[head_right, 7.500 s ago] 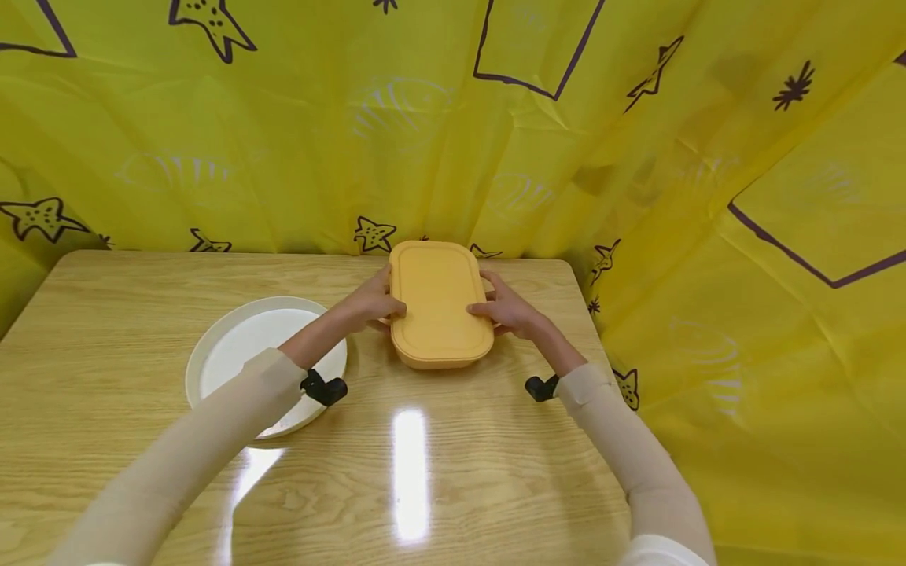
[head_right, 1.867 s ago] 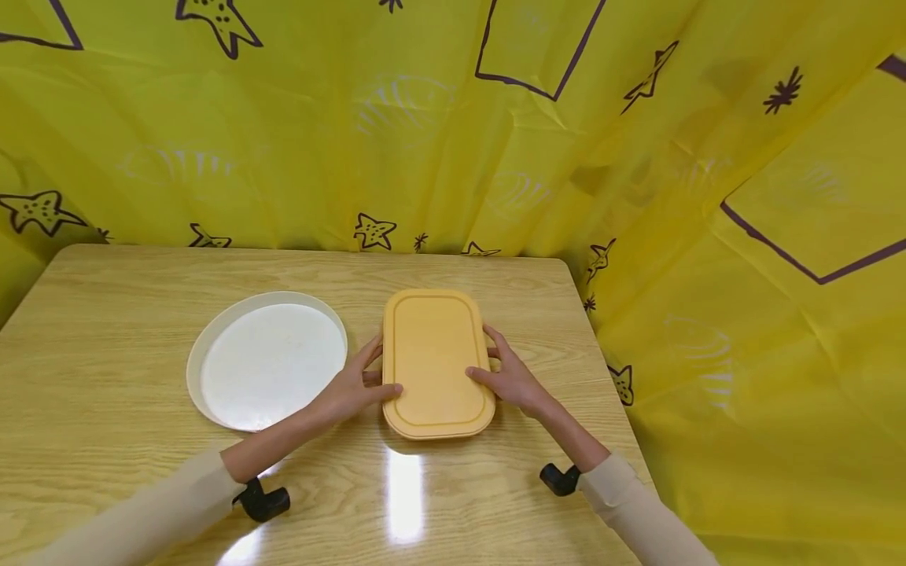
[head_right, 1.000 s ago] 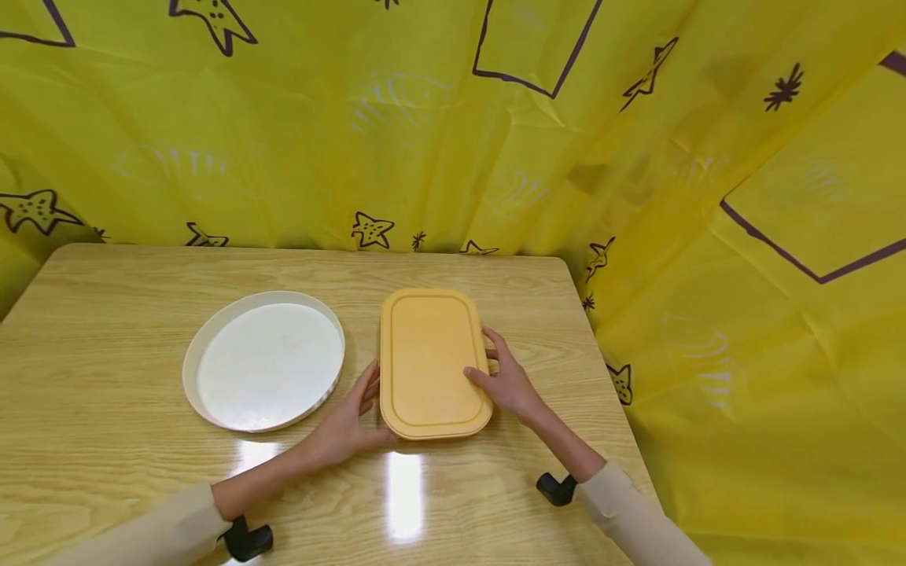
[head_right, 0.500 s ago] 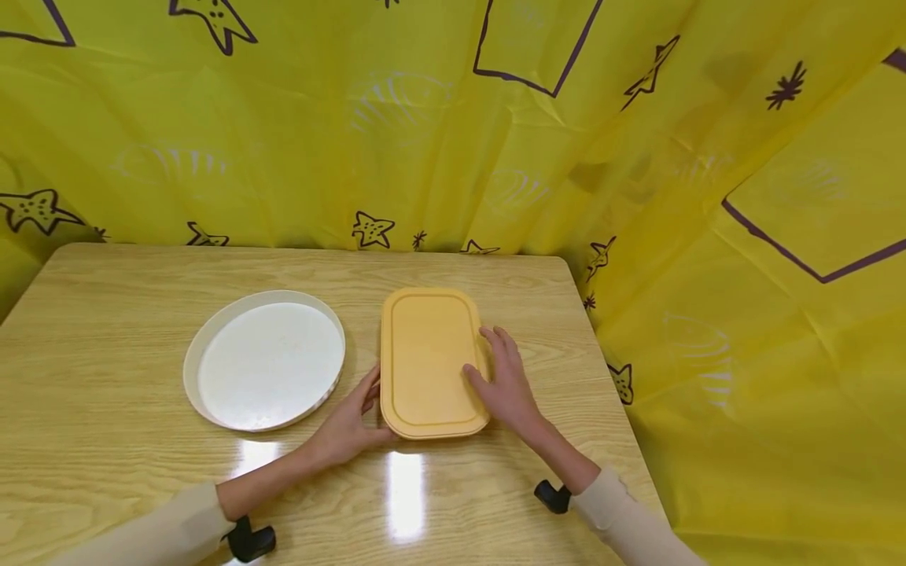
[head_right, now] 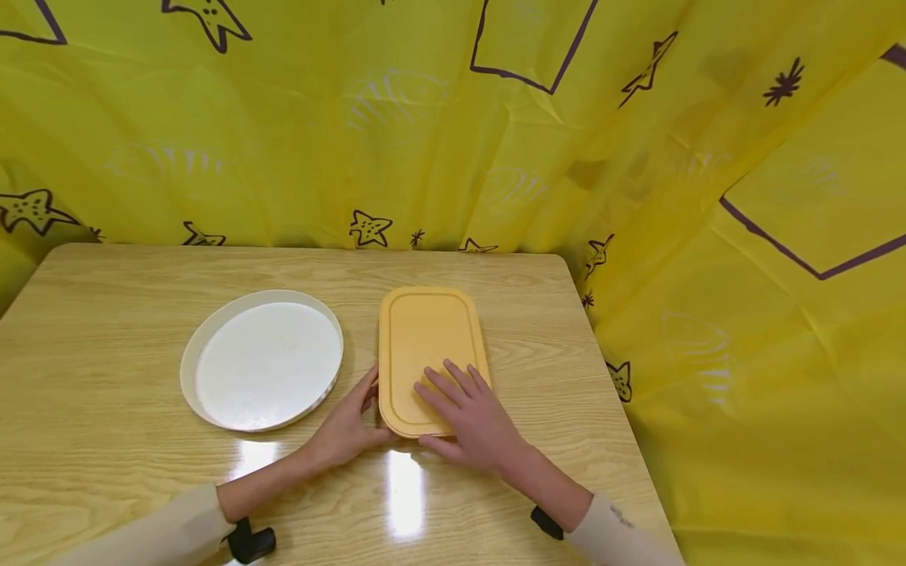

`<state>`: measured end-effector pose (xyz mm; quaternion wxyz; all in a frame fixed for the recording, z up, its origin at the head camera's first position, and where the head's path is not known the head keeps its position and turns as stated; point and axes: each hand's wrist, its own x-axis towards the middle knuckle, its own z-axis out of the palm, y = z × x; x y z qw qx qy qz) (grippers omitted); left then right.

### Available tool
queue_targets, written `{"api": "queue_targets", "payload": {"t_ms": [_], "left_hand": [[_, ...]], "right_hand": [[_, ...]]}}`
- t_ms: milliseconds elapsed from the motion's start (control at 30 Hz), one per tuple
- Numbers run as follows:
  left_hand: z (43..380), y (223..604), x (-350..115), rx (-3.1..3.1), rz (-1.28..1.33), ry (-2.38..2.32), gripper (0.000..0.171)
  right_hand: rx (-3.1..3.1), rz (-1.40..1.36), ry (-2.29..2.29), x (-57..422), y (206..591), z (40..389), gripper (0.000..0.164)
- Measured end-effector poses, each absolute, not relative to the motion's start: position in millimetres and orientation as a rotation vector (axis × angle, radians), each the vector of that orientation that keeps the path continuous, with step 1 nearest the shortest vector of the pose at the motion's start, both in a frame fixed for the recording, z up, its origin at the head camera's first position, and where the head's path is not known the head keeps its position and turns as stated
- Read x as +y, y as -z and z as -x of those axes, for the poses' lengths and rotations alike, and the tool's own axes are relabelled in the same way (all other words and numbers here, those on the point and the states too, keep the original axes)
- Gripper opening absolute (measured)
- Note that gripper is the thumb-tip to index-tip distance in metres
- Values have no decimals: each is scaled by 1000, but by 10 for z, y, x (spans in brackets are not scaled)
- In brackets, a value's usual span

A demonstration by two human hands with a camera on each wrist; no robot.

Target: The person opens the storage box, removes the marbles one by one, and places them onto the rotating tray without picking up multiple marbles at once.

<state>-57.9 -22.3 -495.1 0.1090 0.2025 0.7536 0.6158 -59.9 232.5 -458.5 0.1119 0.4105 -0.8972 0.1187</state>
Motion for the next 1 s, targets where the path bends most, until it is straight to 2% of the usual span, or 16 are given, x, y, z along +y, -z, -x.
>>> {"api": "queue_targets", "payload": {"t_ms": [267,567,1000], "left_hand": [[570,4937,-198,2209,-601,-1823,109],[570,4937,-189,2226,-605,-1826,109],[585,4939,-192,2255,-587,-1778,109]], "right_hand": [[-2556,-1184,-120,2270,4727,427,59],[-2460,-1162,-140,2245,4762,405,52],[-2547,-1134,-262,2257,4747,393,56]]}}
